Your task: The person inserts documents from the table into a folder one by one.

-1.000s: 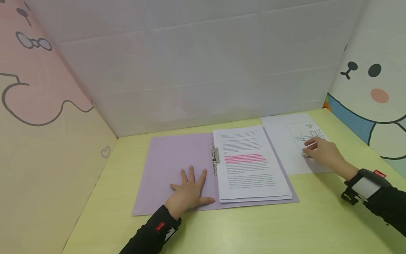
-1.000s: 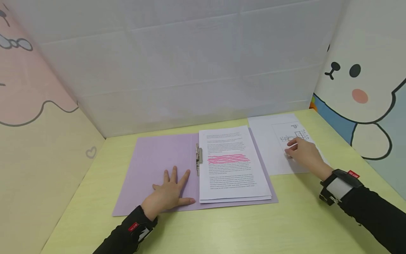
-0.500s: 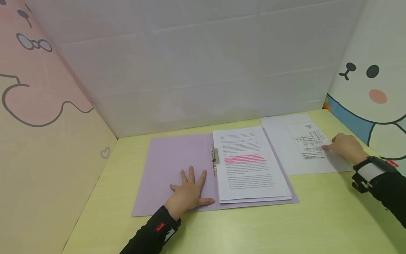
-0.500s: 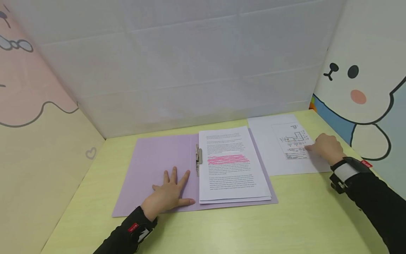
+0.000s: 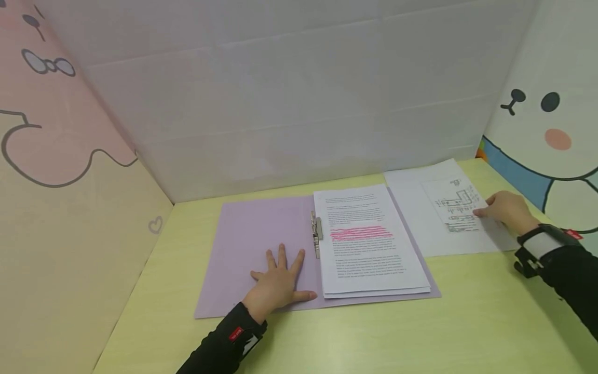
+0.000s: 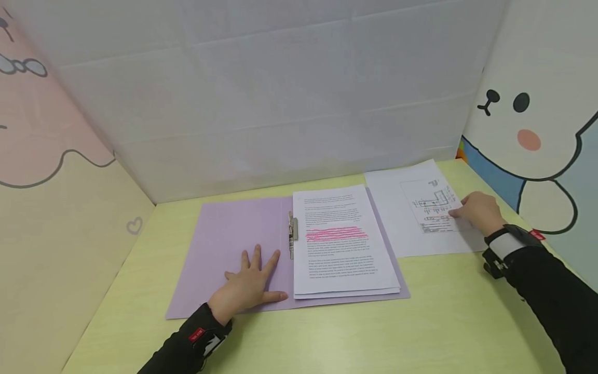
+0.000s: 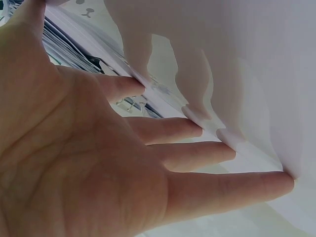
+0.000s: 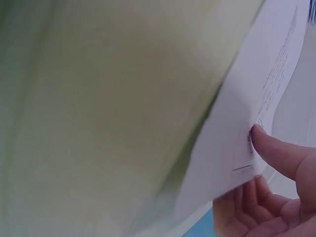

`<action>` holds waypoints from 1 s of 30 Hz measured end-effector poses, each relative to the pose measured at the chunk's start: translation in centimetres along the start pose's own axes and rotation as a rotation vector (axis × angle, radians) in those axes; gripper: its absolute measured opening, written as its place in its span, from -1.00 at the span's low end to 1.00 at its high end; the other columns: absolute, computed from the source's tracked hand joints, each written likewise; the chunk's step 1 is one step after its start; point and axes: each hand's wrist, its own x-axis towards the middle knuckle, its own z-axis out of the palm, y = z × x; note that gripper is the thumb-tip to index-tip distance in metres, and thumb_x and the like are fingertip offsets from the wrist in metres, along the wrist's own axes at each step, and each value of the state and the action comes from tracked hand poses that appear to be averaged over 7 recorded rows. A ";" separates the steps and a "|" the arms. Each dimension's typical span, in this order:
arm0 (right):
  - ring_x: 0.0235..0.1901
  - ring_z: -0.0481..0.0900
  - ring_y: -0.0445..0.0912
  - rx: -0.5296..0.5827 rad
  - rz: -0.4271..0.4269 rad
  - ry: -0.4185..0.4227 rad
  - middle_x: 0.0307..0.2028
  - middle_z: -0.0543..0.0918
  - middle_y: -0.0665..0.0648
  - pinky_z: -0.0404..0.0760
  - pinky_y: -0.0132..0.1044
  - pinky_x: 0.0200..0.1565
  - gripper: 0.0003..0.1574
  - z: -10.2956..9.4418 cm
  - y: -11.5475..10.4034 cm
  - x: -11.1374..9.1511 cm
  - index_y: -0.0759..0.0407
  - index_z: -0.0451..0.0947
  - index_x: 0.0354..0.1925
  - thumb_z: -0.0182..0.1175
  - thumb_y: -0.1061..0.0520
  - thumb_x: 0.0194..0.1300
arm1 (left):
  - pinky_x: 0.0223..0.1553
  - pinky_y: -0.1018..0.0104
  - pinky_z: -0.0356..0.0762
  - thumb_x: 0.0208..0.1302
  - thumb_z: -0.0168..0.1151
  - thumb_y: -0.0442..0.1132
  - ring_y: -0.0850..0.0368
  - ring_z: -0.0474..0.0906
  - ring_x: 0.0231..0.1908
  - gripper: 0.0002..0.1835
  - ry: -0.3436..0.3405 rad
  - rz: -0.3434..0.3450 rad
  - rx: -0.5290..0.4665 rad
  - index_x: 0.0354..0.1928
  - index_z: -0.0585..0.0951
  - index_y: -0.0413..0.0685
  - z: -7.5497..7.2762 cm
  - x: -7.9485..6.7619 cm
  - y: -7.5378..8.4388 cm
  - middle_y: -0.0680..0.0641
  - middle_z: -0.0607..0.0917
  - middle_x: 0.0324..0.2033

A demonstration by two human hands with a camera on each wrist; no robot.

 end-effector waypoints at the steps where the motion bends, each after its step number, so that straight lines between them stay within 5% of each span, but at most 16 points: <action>1: -0.40 0.36 0.19 0.004 -0.002 0.007 -0.35 0.48 0.51 0.40 -0.05 -0.40 -0.32 0.0 0.0 0.0 0.73 0.37 -0.17 0.26 0.06 0.10 | -0.19 -0.60 0.21 -0.14 -0.06 0.58 -0.50 -0.13 0.28 0.12 0.000 0.000 -0.001 0.46 0.00 0.19 0.0 0.0 0.0 -0.41 -0.06 0.39; 15: -0.27 0.32 0.31 0.025 -0.005 0.048 -0.21 0.47 0.61 0.24 0.27 -0.11 -0.36 0.0 0.3 0.6 0.72 0.42 -0.16 0.29 0.11 0.06 | -0.18 -0.60 0.21 -0.14 -0.06 0.58 -0.50 -0.15 0.28 0.13 -0.009 -0.001 -0.002 0.46 -0.01 0.20 0.1 0.3 0.0 -0.41 -0.07 0.39; 25: -0.30 0.39 0.27 -0.007 -0.041 0.065 -0.19 0.49 0.62 0.38 0.09 -0.29 -0.34 0.0 1.5 0.9 0.72 0.40 -0.10 0.22 0.09 0.12 | -0.18 -0.59 0.21 -0.15 -0.06 0.59 -0.49 -0.14 0.28 0.13 -0.011 -0.008 0.008 0.46 -0.01 0.21 0.2 0.4 0.0 -0.40 -0.07 0.39; 30: -0.15 0.34 0.38 0.024 -0.031 0.033 -0.06 0.38 0.68 0.37 0.21 -0.17 -0.25 0.0 2.3 0.8 0.73 0.32 0.00 0.14 0.01 0.22 | -0.18 -0.60 0.21 -0.15 -0.06 0.59 -0.50 -0.14 0.28 0.13 -0.013 -0.008 0.005 0.46 -0.01 0.21 0.2 0.3 0.0 -0.41 -0.07 0.39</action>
